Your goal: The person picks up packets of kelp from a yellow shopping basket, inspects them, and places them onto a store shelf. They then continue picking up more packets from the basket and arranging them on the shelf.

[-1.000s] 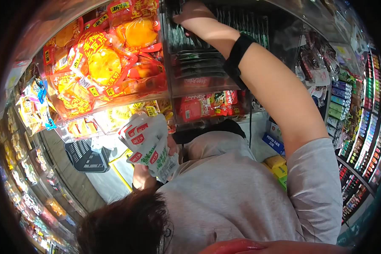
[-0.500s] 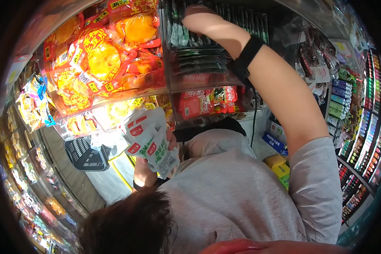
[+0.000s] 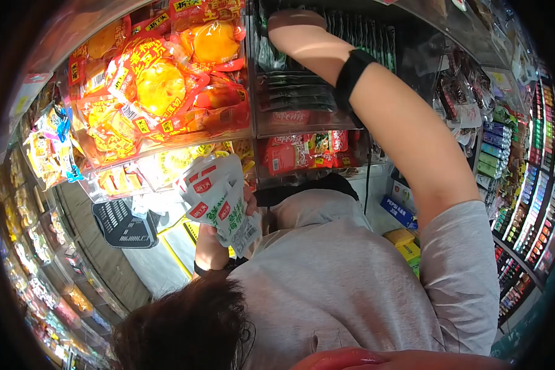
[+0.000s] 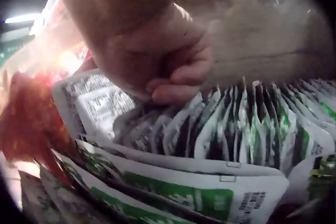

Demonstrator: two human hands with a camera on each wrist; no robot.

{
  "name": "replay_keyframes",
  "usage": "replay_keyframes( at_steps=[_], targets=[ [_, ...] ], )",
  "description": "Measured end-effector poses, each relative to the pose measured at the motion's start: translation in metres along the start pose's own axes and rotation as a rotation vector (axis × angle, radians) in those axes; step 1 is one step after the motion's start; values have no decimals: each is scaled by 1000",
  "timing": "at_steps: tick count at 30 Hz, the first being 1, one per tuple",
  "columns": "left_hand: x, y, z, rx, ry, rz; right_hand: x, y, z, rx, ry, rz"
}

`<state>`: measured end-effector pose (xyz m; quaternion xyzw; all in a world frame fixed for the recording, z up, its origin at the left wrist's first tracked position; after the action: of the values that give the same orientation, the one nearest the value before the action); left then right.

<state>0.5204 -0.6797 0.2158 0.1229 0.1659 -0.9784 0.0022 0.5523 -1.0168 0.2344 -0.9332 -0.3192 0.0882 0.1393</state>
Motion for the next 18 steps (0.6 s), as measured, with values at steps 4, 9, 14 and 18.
replay_keyframes(
  at_steps=[4,9,14,18],
  targets=[
    [-1,5,0,38,-7,9,9,-14,-16,-279,-157,-148],
    [-4,3,-7,75,-11,22,-17,-17,-19,235,434,-47],
    [-3,8,-17,123,-54,13,-13,-4,-5,135,253,-53],
    [-4,8,-12,137,-33,11,-1,-11,-10,83,202,-115]
  ],
)
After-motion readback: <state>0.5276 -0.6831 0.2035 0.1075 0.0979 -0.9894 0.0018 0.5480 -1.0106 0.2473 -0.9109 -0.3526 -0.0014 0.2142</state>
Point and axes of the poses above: each hand's wrist, its own y-axis towards the middle knuckle, its own z-axis out of the palm, x = y × z, the point moved 10 cm from there along y, towards the middle knuckle, and after that the axes turned 5 degrees about -y, right-handed, at the moved point
